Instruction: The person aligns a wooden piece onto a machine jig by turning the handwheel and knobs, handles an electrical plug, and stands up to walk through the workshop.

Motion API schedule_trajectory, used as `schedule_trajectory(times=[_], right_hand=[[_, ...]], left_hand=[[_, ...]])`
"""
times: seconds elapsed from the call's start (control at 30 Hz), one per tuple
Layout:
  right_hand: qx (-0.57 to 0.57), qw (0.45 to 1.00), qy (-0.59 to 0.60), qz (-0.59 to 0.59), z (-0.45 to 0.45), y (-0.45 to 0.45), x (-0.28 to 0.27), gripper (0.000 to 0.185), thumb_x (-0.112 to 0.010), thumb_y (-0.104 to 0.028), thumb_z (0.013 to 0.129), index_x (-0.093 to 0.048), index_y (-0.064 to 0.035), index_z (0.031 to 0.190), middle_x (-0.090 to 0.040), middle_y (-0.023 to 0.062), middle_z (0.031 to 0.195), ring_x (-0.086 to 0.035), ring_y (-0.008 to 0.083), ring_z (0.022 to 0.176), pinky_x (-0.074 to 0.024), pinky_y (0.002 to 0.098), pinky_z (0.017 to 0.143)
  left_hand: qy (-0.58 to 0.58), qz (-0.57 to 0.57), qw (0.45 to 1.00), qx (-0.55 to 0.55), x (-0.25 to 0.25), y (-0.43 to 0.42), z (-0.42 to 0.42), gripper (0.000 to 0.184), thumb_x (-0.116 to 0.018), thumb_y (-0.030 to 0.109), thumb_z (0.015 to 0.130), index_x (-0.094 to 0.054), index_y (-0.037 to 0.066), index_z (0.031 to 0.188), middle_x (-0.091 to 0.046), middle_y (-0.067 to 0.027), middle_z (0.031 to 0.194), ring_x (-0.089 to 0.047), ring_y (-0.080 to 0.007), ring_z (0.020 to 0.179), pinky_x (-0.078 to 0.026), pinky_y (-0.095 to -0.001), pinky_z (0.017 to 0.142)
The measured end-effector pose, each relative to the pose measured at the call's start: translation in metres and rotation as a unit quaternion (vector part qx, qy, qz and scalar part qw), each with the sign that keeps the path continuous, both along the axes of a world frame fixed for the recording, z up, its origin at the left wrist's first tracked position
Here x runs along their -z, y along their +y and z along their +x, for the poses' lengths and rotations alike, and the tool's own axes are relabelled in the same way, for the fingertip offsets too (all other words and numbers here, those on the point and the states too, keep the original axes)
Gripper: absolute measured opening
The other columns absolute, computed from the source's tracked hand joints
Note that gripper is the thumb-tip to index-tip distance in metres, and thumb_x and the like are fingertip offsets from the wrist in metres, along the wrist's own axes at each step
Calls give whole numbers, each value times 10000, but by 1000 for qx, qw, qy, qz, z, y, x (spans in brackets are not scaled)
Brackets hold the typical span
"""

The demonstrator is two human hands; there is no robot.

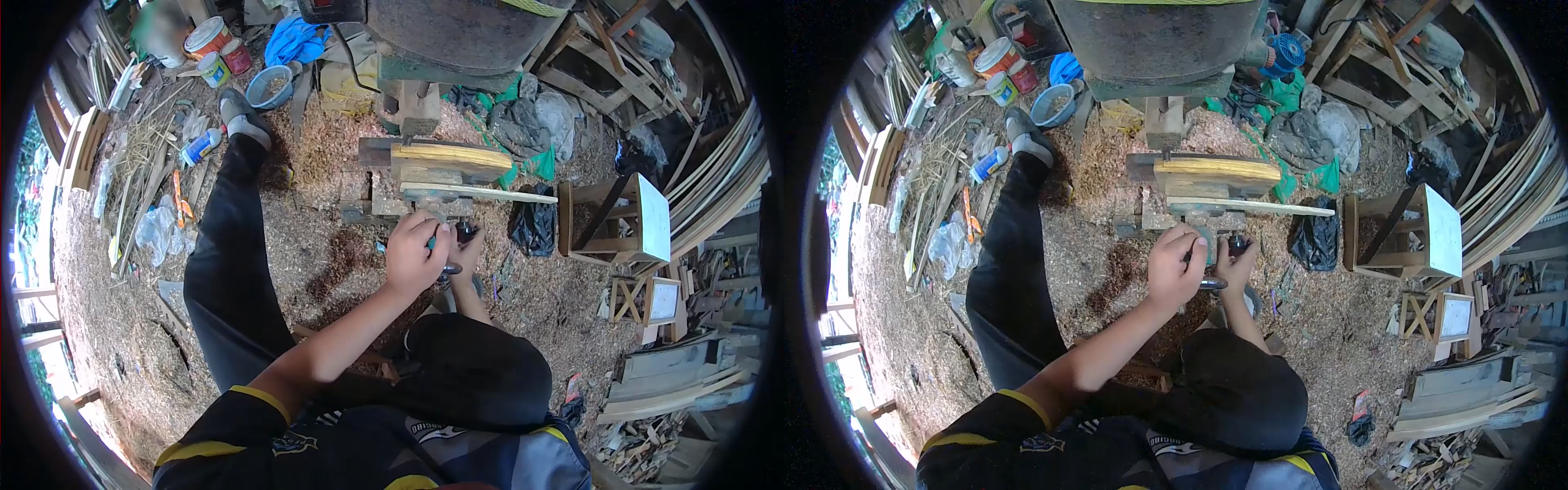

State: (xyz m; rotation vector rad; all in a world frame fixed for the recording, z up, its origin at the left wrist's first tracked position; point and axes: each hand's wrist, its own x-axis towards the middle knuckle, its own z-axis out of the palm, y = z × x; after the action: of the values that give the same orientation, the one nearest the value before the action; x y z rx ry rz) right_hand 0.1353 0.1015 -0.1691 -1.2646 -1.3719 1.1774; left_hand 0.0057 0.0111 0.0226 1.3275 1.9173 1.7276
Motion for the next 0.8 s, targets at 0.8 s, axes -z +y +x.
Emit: schedule_trajectory(times=[0.8], right_hand=[[-21,996,-54,-72,20,2,-23,345,-820,-318,1011,-632,-29,1036,-664,27,812,-578,106,698,-464,305,617]], left_hand=[[29,7,1000,1,-1,0,2,153,-657,45,991,-680,-41,867,-671,-169,889,-657,-376,833,-524,-439,772]])
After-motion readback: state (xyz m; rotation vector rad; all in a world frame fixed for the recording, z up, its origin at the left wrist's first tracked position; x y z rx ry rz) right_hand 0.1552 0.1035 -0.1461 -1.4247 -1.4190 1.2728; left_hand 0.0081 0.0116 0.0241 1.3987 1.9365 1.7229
